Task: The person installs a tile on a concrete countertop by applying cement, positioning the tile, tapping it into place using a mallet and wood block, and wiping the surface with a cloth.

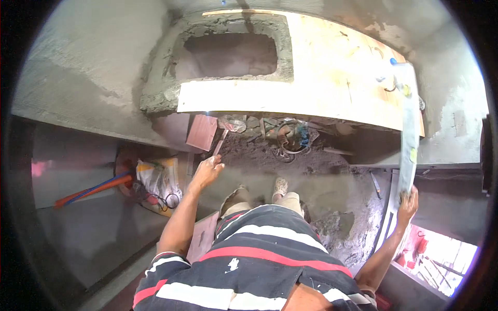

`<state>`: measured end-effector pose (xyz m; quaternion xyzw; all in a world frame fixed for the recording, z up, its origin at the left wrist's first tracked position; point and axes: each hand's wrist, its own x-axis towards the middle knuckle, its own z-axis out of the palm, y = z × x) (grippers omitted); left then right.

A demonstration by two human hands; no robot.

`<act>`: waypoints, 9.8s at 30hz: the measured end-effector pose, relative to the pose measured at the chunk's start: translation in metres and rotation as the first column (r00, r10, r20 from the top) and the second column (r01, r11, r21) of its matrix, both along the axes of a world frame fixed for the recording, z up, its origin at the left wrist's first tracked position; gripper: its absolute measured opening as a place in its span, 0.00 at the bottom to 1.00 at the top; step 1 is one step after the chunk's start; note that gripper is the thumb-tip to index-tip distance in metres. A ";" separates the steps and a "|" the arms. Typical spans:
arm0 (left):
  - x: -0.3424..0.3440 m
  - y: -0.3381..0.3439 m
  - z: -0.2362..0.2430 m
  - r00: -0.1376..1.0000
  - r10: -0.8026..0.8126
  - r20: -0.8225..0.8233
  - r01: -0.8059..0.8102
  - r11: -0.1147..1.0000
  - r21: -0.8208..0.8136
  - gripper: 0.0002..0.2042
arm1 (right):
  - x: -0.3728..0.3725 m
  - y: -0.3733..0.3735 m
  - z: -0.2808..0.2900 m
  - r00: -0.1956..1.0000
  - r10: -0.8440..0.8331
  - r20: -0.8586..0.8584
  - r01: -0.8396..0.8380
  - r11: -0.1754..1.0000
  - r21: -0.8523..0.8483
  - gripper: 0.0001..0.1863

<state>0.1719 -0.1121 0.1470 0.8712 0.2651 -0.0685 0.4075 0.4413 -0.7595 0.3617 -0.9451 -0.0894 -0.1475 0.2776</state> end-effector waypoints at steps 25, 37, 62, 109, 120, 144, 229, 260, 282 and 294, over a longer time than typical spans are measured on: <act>-0.236 -0.071 -0.042 0.813 0.543 -0.209 -0.560 0.828 -0.028 0.26 | 0.188 0.357 -0.087 0.541 0.795 -0.276 -0.820 0.424 -0.384 0.23; -0.167 -0.009 -0.015 0.869 0.456 -0.192 -0.470 0.882 -0.029 0.23 | 0.160 0.313 -0.044 0.701 0.694 0.164 -0.672 0.720 -0.173 0.21; -0.172 0.063 -0.066 0.902 0.147 -0.405 -0.149 0.988 0.025 0.27 | -0.207 0.010 -0.376 0.511 0.247 -0.823 -0.690 0.688 -0.223 0.22; 0.432 -0.238 0.237 0.719 -0.679 0.145 0.649 0.732 0.208 0.24 | 0.348 -0.140 -0.114 0.914 -0.322 -0.248 0.362 0.922 0.136 0.21; 0.572 -0.126 0.128 0.502 -0.858 -0.109 0.657 0.297 0.693 0.24 | 0.147 0.022 -0.047 0.942 -0.116 -0.316 0.250 0.870 0.425 0.13; 0.582 -0.123 0.093 0.516 -0.856 0.024 0.610 0.387 0.691 0.27 | 0.182 0.239 -0.044 0.913 0.280 -0.298 -0.321 0.942 -0.098 0.37; 0.569 -0.176 0.085 0.774 -0.629 0.074 0.608 0.770 0.196 0.40 | 0.329 0.369 -0.050 0.719 0.599 -0.354 -0.666 0.739 -0.101 0.22; 0.570 -0.180 0.067 0.808 -0.565 0.170 0.518 0.817 0.254 0.29 | 0.327 0.398 -0.046 0.793 0.474 -0.383 -0.560 0.815 -0.149 0.21; 0.569 -0.141 0.098 0.302 -0.949 0.086 0.655 0.272 0.705 0.28 | 0.159 0.210 0.067 0.959 0.235 -0.160 -0.054 0.701 0.711 0.25; 0.553 -0.140 0.109 0.125 -0.991 -0.042 0.752 0.067 0.656 0.27 | 0.141 0.179 0.034 0.953 0.101 -0.286 0.145 0.676 0.723 0.28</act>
